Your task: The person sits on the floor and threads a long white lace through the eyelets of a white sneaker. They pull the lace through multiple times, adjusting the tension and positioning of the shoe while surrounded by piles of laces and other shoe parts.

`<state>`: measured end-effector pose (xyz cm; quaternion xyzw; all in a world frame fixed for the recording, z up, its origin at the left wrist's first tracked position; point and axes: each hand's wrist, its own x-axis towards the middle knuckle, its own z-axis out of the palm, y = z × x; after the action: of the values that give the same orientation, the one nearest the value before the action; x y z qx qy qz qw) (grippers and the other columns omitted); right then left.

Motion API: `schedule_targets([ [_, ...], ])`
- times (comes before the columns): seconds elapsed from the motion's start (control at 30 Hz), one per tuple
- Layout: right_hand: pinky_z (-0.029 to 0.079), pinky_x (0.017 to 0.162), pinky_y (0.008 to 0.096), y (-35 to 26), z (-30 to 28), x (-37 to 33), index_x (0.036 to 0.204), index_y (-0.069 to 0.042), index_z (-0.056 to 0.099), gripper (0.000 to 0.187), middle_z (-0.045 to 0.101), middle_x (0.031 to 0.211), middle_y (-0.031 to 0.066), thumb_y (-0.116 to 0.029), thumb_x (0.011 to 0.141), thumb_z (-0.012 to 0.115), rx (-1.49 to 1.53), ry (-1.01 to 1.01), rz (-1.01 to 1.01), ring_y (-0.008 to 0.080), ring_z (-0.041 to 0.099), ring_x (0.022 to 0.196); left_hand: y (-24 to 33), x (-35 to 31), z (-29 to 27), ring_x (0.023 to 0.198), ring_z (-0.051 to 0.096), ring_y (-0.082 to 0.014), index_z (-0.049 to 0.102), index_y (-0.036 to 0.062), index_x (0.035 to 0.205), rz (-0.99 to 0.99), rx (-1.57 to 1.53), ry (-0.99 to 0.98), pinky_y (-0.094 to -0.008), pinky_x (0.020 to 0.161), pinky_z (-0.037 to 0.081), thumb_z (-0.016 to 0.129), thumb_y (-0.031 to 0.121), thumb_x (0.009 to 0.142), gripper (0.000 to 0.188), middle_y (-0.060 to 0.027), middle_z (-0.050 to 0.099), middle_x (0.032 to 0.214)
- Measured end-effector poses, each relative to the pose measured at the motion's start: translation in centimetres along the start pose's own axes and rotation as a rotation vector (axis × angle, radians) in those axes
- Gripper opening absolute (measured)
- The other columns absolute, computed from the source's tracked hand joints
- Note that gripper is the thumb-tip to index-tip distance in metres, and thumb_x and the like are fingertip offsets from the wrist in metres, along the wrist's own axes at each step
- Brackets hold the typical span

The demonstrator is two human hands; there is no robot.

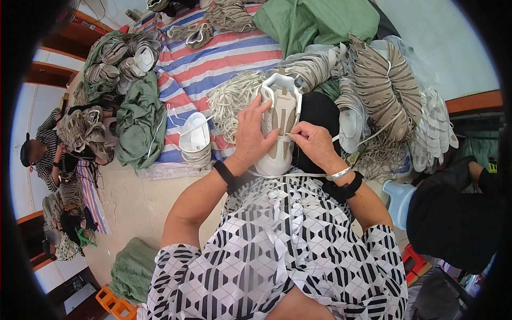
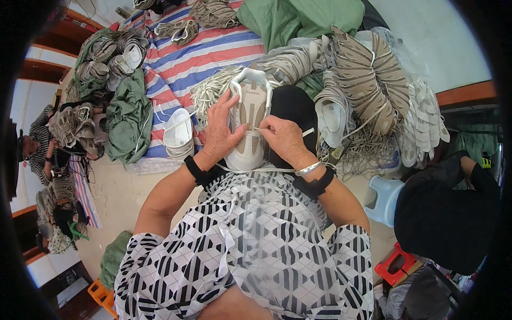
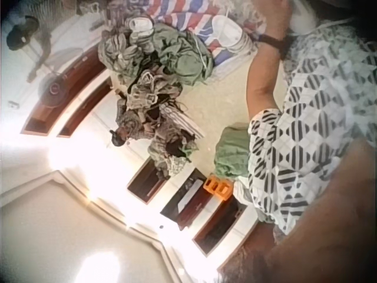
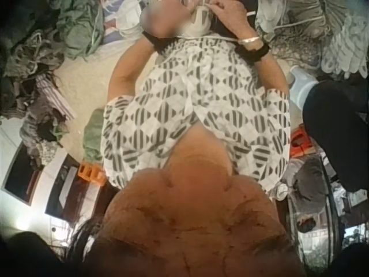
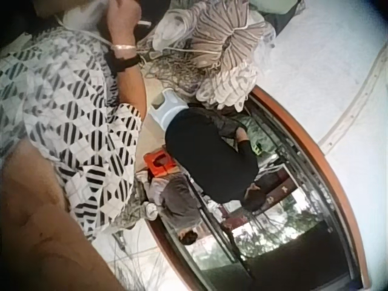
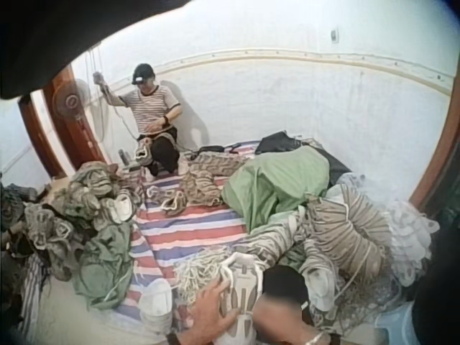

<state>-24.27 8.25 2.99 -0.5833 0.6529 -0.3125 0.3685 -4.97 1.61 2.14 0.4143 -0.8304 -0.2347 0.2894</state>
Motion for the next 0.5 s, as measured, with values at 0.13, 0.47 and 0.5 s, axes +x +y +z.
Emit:
schedule_targets([
  [0.13, 0.051, 0.064, 0.0426, -0.5, 0.2, 0.2, 0.084, -0.008, 0.065, 0.009, 0.066, 0.074, 0.0125, -0.017, 0.084, 0.063, -0.219, 0.005, -0.086, 0.0336, 0.065, 0.071, -0.1, -0.2, 0.4, 0.128, 0.039, -0.0372, 0.041, 0.0103, 0.141, 0.027, -0.003, 0.015, -0.0432, 0.109, 0.031, 0.069, 0.009, 0.071, 0.075, -0.0209, 0.036, 0.149],
  [0.47, 0.050, 0.063, 0.0365, 1.2, 1.9, 0.3, 0.083, -0.005, 0.067, 0.009, 0.066, 0.072, 0.0124, -0.013, 0.081, 0.068, 0.109, 0.053, 0.047, 0.0286, 0.065, 0.066, -0.3, -0.4, 1.0, 0.127, 0.039, -0.0385, 0.041, 0.0100, 0.142, 0.071, 0.017, 0.037, -0.0438, 0.108, 0.032, 0.067, 0.007, 0.070, 0.076, -0.0217, 0.033, 0.150],
  [0.5, 0.050, 0.063, 0.0358, 1.3, 2.0, 0.3, 0.083, -0.005, 0.068, 0.008, 0.066, 0.073, 0.0122, -0.013, 0.080, 0.068, 0.136, 0.065, 0.029, 0.0280, 0.065, 0.065, -0.4, -0.5, 1.0, 0.127, 0.039, -0.0387, 0.040, 0.0099, 0.142, 0.070, 0.019, 0.036, -0.0441, 0.108, 0.032, 0.067, 0.007, 0.070, 0.077, -0.0218, 0.033, 0.150],
])
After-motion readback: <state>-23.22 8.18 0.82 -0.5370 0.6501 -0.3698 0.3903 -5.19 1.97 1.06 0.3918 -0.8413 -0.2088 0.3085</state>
